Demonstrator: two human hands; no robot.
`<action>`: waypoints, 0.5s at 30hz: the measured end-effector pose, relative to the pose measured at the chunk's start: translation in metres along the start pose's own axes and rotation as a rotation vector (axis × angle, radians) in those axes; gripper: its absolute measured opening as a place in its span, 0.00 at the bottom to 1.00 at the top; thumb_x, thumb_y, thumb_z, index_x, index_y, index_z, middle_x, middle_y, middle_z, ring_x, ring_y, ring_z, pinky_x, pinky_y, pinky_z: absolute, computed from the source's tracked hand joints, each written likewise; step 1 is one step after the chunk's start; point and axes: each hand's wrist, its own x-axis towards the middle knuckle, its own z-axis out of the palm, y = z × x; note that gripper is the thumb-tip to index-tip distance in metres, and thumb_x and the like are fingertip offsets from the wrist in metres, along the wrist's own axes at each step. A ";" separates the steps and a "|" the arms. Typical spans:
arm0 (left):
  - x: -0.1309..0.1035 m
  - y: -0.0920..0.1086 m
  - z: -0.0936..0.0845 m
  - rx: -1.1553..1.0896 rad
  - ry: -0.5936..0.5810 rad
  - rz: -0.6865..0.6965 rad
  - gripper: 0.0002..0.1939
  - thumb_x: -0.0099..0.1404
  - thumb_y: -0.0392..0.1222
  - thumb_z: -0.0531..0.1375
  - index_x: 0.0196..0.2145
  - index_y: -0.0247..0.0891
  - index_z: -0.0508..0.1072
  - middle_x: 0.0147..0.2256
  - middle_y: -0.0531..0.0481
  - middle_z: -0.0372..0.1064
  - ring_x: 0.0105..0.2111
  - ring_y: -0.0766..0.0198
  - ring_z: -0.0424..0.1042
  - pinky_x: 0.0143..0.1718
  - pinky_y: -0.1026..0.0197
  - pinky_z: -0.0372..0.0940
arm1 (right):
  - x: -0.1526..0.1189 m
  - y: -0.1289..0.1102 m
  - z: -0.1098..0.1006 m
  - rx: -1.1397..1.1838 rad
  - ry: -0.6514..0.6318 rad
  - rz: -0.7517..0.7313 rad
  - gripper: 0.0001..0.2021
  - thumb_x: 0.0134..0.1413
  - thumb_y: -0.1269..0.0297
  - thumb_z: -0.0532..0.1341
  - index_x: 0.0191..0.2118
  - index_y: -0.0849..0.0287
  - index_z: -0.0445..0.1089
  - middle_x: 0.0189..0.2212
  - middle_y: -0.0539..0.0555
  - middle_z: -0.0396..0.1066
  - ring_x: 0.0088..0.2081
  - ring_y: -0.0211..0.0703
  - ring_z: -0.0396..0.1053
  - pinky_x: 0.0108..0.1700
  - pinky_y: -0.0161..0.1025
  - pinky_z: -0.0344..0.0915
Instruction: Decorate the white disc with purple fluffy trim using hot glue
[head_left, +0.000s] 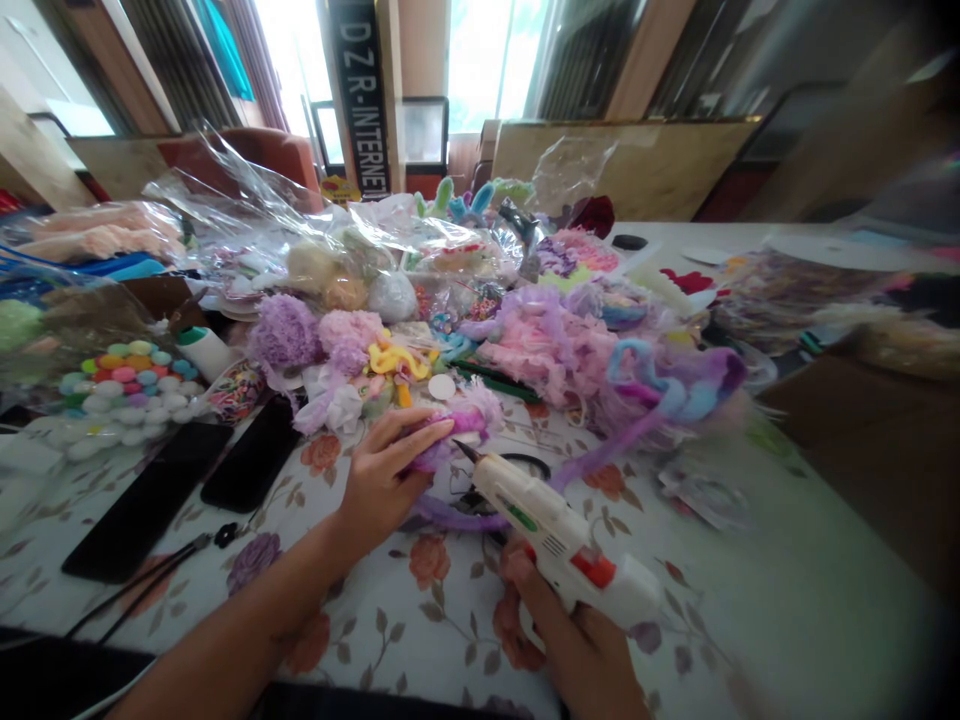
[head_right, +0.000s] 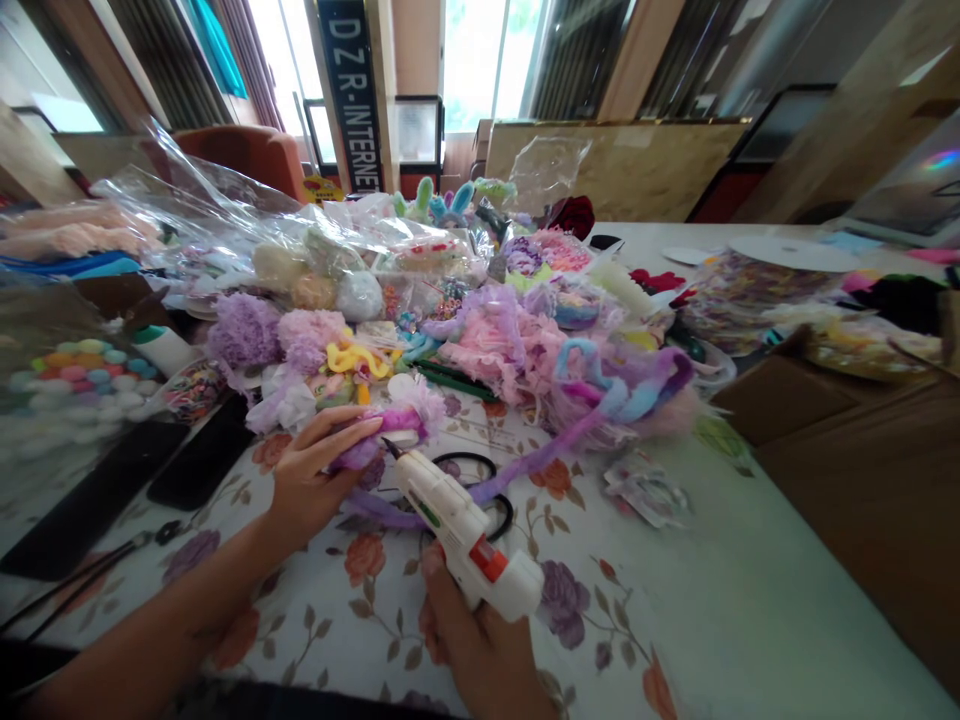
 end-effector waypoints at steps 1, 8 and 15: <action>0.000 0.000 0.000 0.007 -0.002 0.004 0.21 0.62 0.28 0.59 0.51 0.43 0.75 0.46 0.43 0.73 0.46 0.58 0.73 0.48 0.56 0.69 | 0.000 0.002 0.000 -0.019 -0.005 -0.012 0.23 0.50 0.40 0.63 0.29 0.59 0.64 0.13 0.47 0.63 0.14 0.32 0.58 0.16 0.31 0.52; 0.000 -0.001 -0.001 0.019 -0.014 0.014 0.22 0.62 0.27 0.57 0.51 0.42 0.75 0.46 0.43 0.73 0.46 0.57 0.73 0.49 0.55 0.69 | 0.000 0.004 -0.001 -0.031 -0.005 -0.009 0.23 0.51 0.41 0.63 0.30 0.59 0.65 0.14 0.48 0.64 0.15 0.33 0.60 0.16 0.31 0.53; -0.002 -0.003 0.000 0.020 0.005 -0.010 0.23 0.61 0.26 0.58 0.52 0.43 0.75 0.47 0.44 0.72 0.46 0.58 0.72 0.49 0.55 0.68 | 0.002 0.004 -0.002 0.002 0.033 0.015 0.24 0.48 0.38 0.63 0.29 0.58 0.64 0.12 0.47 0.64 0.13 0.34 0.60 0.15 0.30 0.53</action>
